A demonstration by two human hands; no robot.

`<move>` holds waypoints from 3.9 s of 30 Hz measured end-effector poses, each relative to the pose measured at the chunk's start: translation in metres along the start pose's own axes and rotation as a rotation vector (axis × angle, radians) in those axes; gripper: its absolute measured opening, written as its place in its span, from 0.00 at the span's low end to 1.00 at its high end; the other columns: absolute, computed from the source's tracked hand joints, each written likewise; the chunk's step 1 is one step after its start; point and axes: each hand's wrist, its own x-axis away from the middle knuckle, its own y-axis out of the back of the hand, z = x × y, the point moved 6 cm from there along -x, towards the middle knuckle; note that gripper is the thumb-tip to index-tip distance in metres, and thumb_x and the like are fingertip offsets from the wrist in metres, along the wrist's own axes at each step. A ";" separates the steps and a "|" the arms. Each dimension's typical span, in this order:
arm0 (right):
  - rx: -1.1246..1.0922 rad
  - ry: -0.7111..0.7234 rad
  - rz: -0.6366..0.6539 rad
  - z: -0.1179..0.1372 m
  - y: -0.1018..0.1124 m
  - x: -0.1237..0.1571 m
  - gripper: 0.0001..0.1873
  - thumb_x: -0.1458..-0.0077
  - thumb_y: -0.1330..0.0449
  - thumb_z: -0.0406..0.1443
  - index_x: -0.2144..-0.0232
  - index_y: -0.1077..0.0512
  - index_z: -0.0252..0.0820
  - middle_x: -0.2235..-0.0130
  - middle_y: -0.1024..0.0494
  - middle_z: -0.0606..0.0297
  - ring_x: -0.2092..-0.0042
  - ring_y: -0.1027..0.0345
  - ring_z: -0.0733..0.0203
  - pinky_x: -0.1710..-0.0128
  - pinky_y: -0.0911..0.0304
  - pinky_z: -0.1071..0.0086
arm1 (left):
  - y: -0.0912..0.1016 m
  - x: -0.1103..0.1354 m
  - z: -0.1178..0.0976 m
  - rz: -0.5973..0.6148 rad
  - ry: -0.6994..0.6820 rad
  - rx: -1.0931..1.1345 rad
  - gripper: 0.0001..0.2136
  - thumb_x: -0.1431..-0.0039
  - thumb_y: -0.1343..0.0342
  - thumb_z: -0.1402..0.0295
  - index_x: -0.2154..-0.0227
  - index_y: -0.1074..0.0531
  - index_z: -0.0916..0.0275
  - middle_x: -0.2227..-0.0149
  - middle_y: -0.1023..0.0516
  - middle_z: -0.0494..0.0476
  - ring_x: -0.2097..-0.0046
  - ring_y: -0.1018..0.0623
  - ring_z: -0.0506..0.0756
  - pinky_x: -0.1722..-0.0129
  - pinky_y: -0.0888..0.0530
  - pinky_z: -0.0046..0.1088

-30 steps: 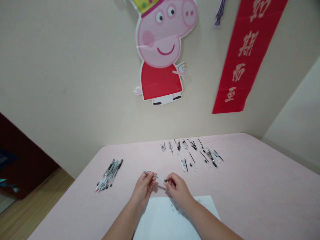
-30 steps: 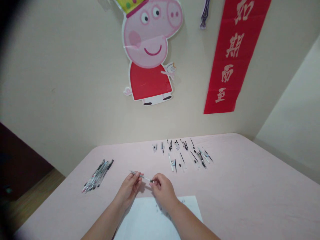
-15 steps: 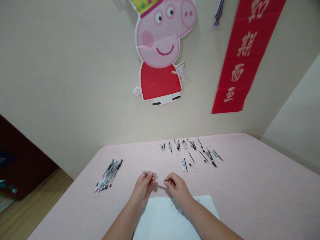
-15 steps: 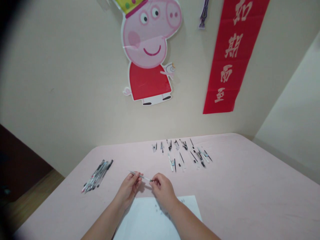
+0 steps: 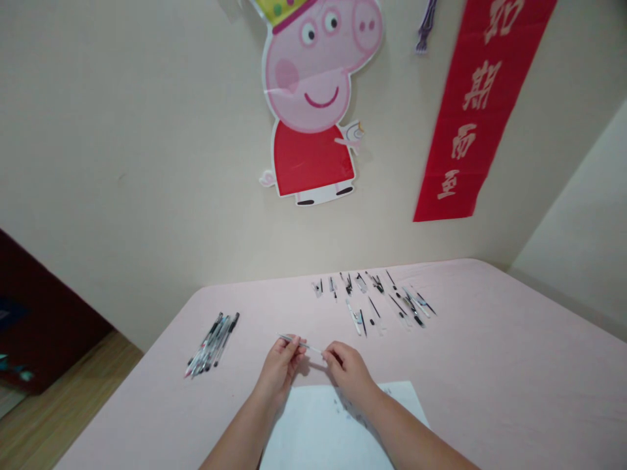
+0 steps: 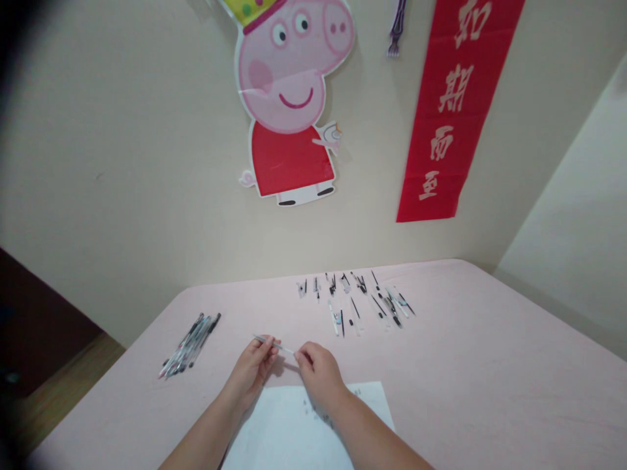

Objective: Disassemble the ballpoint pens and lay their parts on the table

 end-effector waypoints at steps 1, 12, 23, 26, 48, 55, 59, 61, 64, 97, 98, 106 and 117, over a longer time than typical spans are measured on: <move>-0.014 -0.010 -0.014 0.000 0.000 0.000 0.10 0.46 0.47 0.37 0.77 0.31 0.40 0.77 0.32 0.68 0.73 0.40 0.64 0.71 0.47 0.72 | 0.000 0.000 0.000 -0.002 -0.001 0.001 0.03 0.46 0.42 0.78 0.72 0.30 0.67 0.73 0.23 0.54 0.76 0.25 0.44 0.76 0.25 0.14; -0.112 -0.054 -0.053 -0.008 0.000 -0.002 0.04 0.52 0.42 0.36 0.72 0.31 0.41 0.76 0.32 0.70 0.74 0.41 0.65 0.73 0.46 0.72 | 0.001 0.000 0.000 -0.030 0.005 0.018 0.04 0.48 0.41 0.78 0.72 0.31 0.67 0.73 0.22 0.54 0.77 0.24 0.45 0.77 0.25 0.15; 0.038 0.015 0.009 -0.005 -0.001 -0.001 0.15 0.43 0.50 0.39 0.77 0.31 0.39 0.76 0.31 0.67 0.71 0.39 0.63 0.70 0.47 0.71 | 0.001 -0.001 -0.001 -0.005 -0.013 -0.010 0.04 0.44 0.46 0.79 0.67 0.30 0.67 0.71 0.22 0.54 0.76 0.24 0.44 0.75 0.24 0.15; 0.010 -0.010 -0.024 -0.005 0.000 -0.001 0.08 0.47 0.46 0.36 0.75 0.31 0.40 0.76 0.32 0.68 0.72 0.40 0.64 0.71 0.48 0.72 | 0.002 -0.001 0.000 -0.017 -0.001 0.006 0.03 0.46 0.43 0.78 0.69 0.30 0.66 0.72 0.22 0.54 0.76 0.24 0.45 0.76 0.25 0.15; 0.117 -0.017 -0.133 -0.008 0.011 -0.003 0.03 0.52 0.45 0.32 0.72 0.32 0.42 0.72 0.30 0.67 0.70 0.37 0.63 0.69 0.44 0.72 | 0.016 -0.006 -0.004 -0.161 -0.044 0.047 0.04 0.42 0.45 0.75 0.72 0.33 0.65 0.80 0.28 0.49 0.80 0.27 0.45 0.80 0.28 0.14; 0.277 0.006 -0.057 0.001 0.008 0.001 0.06 0.54 0.43 0.27 0.73 0.30 0.43 0.68 0.30 0.66 0.65 0.34 0.62 0.65 0.44 0.71 | 0.014 -0.006 -0.004 -0.158 -0.044 0.035 0.05 0.41 0.48 0.75 0.72 0.33 0.65 0.81 0.28 0.49 0.80 0.27 0.44 0.80 0.29 0.14; 0.307 0.011 -0.039 0.002 0.007 0.002 0.08 0.53 0.44 0.27 0.72 0.30 0.44 0.67 0.29 0.66 0.64 0.34 0.61 0.65 0.43 0.71 | 0.014 -0.008 -0.001 -0.133 -0.048 0.019 0.04 0.42 0.45 0.75 0.72 0.33 0.65 0.81 0.28 0.49 0.80 0.28 0.44 0.80 0.29 0.14; 0.304 0.009 -0.044 0.002 0.007 0.001 0.10 0.53 0.45 0.26 0.68 0.29 0.44 0.66 0.29 0.65 0.64 0.34 0.61 0.65 0.43 0.70 | 0.014 -0.008 0.001 -0.108 -0.051 0.001 0.04 0.45 0.42 0.74 0.72 0.32 0.65 0.81 0.27 0.49 0.80 0.28 0.44 0.80 0.30 0.14; 0.253 0.019 -0.047 0.002 0.006 0.001 0.13 0.53 0.46 0.26 0.64 0.30 0.43 0.65 0.30 0.65 0.64 0.33 0.61 0.64 0.42 0.70 | 0.013 -0.008 0.001 -0.082 -0.065 -0.017 0.08 0.51 0.37 0.70 0.72 0.32 0.65 0.80 0.27 0.48 0.78 0.27 0.45 0.79 0.29 0.14; 0.398 -0.080 -0.199 -0.016 0.030 -0.004 0.05 0.50 0.43 0.29 0.74 0.30 0.43 0.68 0.28 0.64 0.66 0.33 0.60 0.66 0.42 0.69 | 0.009 0.001 -0.020 -0.124 -0.084 -0.193 0.15 0.58 0.34 0.60 0.77 0.33 0.65 0.84 0.32 0.46 0.83 0.32 0.45 0.85 0.36 0.16; 0.420 -0.079 -0.197 -0.015 0.030 -0.004 0.05 0.50 0.43 0.29 0.74 0.30 0.44 0.69 0.28 0.64 0.66 0.34 0.60 0.67 0.42 0.69 | 0.005 0.002 -0.014 -0.081 -0.045 -0.232 0.16 0.59 0.33 0.60 0.77 0.32 0.65 0.85 0.32 0.46 0.84 0.33 0.44 0.85 0.37 0.16; 0.303 0.027 -0.207 -0.001 0.030 -0.004 0.07 0.47 0.47 0.30 0.69 0.29 0.41 0.65 0.27 0.62 0.64 0.34 0.60 0.63 0.41 0.69 | -0.010 0.014 0.010 0.068 0.081 -0.325 0.16 0.60 0.32 0.60 0.77 0.32 0.66 0.84 0.31 0.48 0.83 0.33 0.44 0.83 0.37 0.17; 0.133 0.222 0.136 0.027 0.001 0.007 0.10 0.47 0.45 0.30 0.63 0.25 0.43 0.70 0.27 0.67 0.68 0.35 0.65 0.65 0.43 0.73 | -0.006 0.010 0.022 0.043 0.114 -0.252 0.17 0.59 0.32 0.60 0.75 0.32 0.66 0.80 0.25 0.53 0.80 0.27 0.46 0.78 0.32 0.19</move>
